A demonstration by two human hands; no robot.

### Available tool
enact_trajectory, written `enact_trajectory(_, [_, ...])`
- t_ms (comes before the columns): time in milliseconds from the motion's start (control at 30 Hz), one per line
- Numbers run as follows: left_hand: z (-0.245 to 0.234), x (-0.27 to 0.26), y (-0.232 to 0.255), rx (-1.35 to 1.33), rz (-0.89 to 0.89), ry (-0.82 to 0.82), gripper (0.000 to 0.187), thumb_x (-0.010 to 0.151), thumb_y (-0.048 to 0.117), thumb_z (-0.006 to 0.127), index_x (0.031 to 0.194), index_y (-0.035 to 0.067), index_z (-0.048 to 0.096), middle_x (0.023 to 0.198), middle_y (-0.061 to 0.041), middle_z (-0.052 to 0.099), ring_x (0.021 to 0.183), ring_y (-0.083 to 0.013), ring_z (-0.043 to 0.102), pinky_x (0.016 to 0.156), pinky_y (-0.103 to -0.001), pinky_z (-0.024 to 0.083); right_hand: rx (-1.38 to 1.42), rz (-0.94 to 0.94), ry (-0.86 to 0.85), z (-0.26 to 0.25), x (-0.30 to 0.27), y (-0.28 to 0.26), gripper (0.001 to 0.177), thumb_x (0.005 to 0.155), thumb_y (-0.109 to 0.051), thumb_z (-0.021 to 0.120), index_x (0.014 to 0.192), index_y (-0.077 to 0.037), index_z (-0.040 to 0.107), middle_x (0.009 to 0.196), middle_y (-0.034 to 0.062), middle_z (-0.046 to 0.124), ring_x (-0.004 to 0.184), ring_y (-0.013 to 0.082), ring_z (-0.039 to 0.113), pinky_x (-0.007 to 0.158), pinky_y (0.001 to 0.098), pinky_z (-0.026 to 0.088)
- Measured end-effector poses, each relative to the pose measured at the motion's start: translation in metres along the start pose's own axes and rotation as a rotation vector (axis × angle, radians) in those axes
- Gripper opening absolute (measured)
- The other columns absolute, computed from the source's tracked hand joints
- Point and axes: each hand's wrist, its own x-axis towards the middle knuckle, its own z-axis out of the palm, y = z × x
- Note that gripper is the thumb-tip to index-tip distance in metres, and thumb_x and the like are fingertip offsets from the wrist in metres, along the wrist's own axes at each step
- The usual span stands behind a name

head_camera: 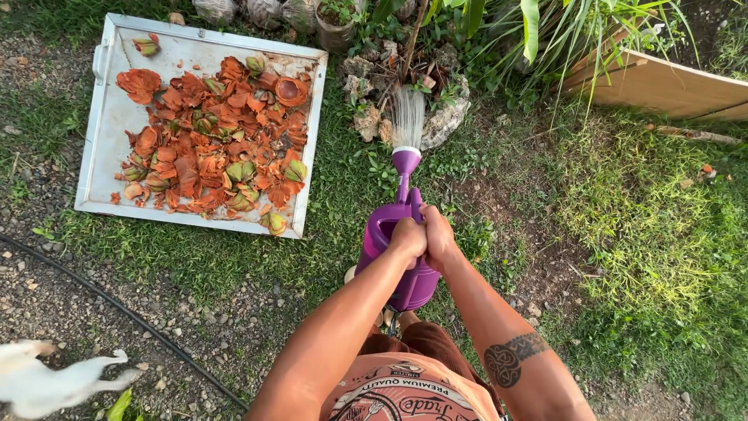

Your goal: Fill a watering can and water garden plants.

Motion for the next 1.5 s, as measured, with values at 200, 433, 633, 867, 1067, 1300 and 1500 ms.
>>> enact_trajectory(200, [0.001,0.000,0.004,0.032,-0.034,0.010,0.026,0.096,0.017,0.059,0.091,-0.007,0.067,0.074,-0.015,0.068,0.054,-0.0226,0.062,0.046,-0.039,0.044,-0.017,0.021,0.054,0.000,0.000,-0.003,0.046,0.084,-0.042,0.052,0.122,-0.018,0.063,0.103,0.0125,0.063,0.090,0.0253,0.058,0.077,0.0463,0.047])
enact_trajectory(433, [0.004,0.004,0.003,0.040,-0.017,0.015,0.026,0.096,0.019,0.059,0.093,-0.005,0.068,0.077,-0.014,0.070,0.060,-0.0215,0.065,0.049,-0.037,0.047,-0.039,0.032,0.015,-0.003,0.000,-0.007,0.054,0.088,-0.042,0.051,0.128,-0.008,0.060,0.103,0.0157,0.062,0.089,0.0267,0.058,0.075,0.0476,0.047])
enact_trajectory(633, [0.007,0.007,0.002,0.026,-0.036,-0.001,0.032,0.097,0.024,0.060,0.090,-0.007,0.067,0.071,-0.016,0.065,0.053,-0.0254,0.060,0.045,-0.041,0.041,-0.049,0.046,0.049,-0.005,0.003,-0.009,0.048,0.085,-0.043,0.052,0.122,-0.014,0.063,0.100,0.0125,0.062,0.086,0.0245,0.057,0.071,0.0452,0.045])
enact_trajectory(867, [0.011,0.013,0.002,0.062,-0.005,0.025,0.028,0.094,0.020,0.061,0.087,-0.006,0.069,0.071,-0.014,0.068,0.056,-0.0234,0.064,0.046,-0.040,0.045,-0.048,0.058,0.028,-0.009,0.009,-0.013,0.050,0.085,-0.043,0.053,0.120,-0.009,0.063,0.097,0.0146,0.062,0.082,0.0261,0.058,0.068,0.0467,0.047])
enact_trajectory(1067, [0.012,0.024,-0.007,0.058,0.043,0.154,0.034,0.093,0.028,0.063,0.092,-0.005,0.070,0.081,-0.016,0.072,0.068,-0.0247,0.070,0.058,-0.042,0.051,-0.012,0.030,-0.032,-0.010,0.022,-0.008,0.048,0.086,-0.041,0.051,0.122,-0.010,0.063,0.100,0.0149,0.064,0.086,0.0264,0.061,0.074,0.0458,0.050])
enact_trajectory(1300, [-0.011,0.034,0.005,-0.017,0.151,0.229,0.034,0.090,0.029,0.061,0.095,-0.004,0.071,0.088,-0.019,0.076,0.077,-0.0265,0.074,0.066,-0.044,0.054,-0.070,-0.276,-0.164,-0.003,0.083,0.006,0.063,0.091,-0.033,0.051,0.146,-0.004,0.049,0.139,0.0052,0.060,0.127,0.0179,0.057,0.110,0.0321,0.038])
enact_trajectory(1500, [-0.062,0.043,0.071,0.013,0.148,0.171,0.038,0.094,0.029,0.059,0.098,-0.007,0.069,0.084,-0.019,0.073,0.075,-0.0262,0.070,0.066,-0.046,0.052,-0.095,-0.313,-0.137,0.056,0.106,-0.024,0.064,0.091,-0.030,0.052,0.147,0.000,0.049,0.146,0.0060,0.056,0.132,0.0172,0.053,0.112,0.0308,0.034])
